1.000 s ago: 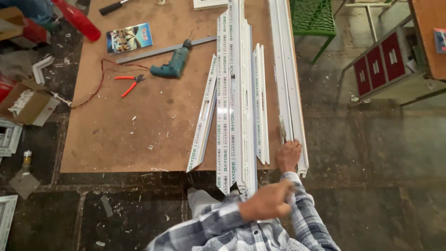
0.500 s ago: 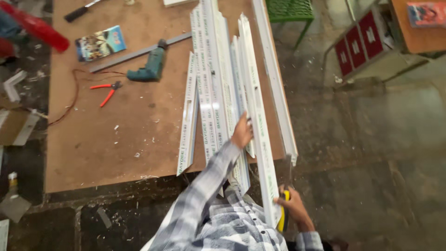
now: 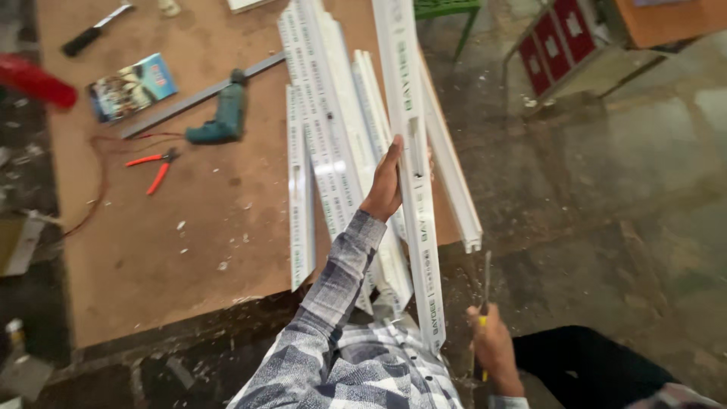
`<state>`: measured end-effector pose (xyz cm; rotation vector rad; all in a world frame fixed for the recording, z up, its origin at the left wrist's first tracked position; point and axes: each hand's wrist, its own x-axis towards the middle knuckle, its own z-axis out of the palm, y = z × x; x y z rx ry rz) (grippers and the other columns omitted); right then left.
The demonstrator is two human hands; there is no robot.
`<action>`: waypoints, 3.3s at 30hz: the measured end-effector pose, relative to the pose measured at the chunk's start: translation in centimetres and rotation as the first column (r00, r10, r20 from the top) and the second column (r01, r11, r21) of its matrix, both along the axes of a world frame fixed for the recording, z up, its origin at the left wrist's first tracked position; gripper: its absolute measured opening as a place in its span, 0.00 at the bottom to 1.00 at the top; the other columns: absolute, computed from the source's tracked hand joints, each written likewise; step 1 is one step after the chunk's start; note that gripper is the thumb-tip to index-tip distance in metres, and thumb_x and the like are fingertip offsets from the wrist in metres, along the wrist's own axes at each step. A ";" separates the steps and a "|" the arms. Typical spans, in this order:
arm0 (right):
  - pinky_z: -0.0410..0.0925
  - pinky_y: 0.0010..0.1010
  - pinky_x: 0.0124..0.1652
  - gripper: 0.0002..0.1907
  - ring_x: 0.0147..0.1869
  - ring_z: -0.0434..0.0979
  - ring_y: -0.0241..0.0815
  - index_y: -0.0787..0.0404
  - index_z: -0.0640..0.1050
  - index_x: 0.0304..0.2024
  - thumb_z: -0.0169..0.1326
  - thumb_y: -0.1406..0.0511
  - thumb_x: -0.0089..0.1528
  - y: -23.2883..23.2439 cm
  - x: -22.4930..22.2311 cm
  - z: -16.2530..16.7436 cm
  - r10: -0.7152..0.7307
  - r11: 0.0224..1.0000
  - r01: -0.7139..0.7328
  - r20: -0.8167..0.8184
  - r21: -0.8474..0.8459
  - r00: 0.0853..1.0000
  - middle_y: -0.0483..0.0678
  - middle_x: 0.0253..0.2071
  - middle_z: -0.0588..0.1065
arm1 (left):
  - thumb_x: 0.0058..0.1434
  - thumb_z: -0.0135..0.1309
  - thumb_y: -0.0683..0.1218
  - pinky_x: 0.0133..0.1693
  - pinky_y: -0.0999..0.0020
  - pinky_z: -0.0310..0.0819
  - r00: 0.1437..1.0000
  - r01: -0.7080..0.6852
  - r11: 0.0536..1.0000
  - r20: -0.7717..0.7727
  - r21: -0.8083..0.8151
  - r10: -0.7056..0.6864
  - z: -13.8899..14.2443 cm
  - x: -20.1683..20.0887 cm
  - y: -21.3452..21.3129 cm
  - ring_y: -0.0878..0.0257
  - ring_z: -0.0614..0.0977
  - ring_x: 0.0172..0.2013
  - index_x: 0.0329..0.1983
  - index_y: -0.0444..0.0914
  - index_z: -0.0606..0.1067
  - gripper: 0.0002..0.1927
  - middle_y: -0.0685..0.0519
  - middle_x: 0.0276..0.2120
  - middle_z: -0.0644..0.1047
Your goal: The person holds white PVC window profiles upright against a workbench and files their inner channels with a flat file, repositioning the profiles and moving finished ones aside while picking up additional profiles to file.
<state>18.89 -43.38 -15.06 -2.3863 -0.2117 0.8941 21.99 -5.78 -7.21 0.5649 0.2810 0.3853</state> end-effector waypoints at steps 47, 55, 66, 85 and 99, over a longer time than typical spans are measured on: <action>0.66 0.25 0.27 0.28 0.26 0.73 0.35 0.67 0.73 0.67 0.48 0.62 0.66 16.6 -12.8 20.5 0.312 0.773 -0.190 -0.102 0.605 0.944 0.52 0.28 0.77 | 0.70 0.38 0.76 0.36 0.62 0.74 0.848 -0.417 0.889 0.433 0.188 0.306 13.8 -27.0 6.7 0.61 0.75 0.28 0.54 0.33 0.67 0.41 0.51 0.28 0.69; 0.67 0.26 0.23 0.35 0.21 0.71 0.40 0.71 0.59 0.73 0.45 0.63 0.64 16.4 -13.9 18.4 0.560 0.533 0.167 -0.494 0.830 0.665 0.60 0.34 0.75 | 0.69 0.37 0.77 0.35 0.62 0.75 0.850 -0.453 0.861 0.405 0.232 0.338 14.3 -27.8 6.5 0.60 0.76 0.31 0.54 0.33 0.67 0.42 0.49 0.31 0.71; 0.74 0.31 0.39 0.27 0.41 0.84 0.43 0.66 0.76 0.59 0.63 0.70 0.57 15.9 -15.4 20.5 0.312 0.603 -0.742 0.770 0.292 0.557 0.54 0.45 0.80 | 0.70 0.38 0.76 0.36 0.64 0.72 0.843 -0.419 0.891 0.440 0.176 0.310 14.4 -28.3 5.5 0.61 0.74 0.29 0.57 0.32 0.67 0.42 0.50 0.30 0.71; 0.74 0.30 0.35 0.30 0.35 0.86 0.40 0.56 0.77 0.61 0.63 0.68 0.55 15.1 -16.8 27.3 0.411 0.741 -0.643 0.625 0.194 0.663 0.50 0.40 0.82 | 0.71 0.39 0.74 0.35 0.64 0.72 0.847 -0.453 0.859 0.416 0.239 0.331 14.8 -27.8 5.4 0.60 0.75 0.29 0.55 0.32 0.68 0.40 0.48 0.31 0.72; 0.72 0.35 0.32 0.24 0.34 0.82 0.45 0.68 0.77 0.57 0.62 0.72 0.58 18.7 -17.2 24.0 0.275 0.638 -0.752 0.863 0.165 0.423 0.52 0.40 0.79 | 0.71 0.42 0.75 0.38 0.67 0.71 0.851 -0.411 0.896 0.422 0.169 0.311 13.8 -26.7 5.7 0.62 0.74 0.34 0.54 0.31 0.68 0.41 0.49 0.33 0.72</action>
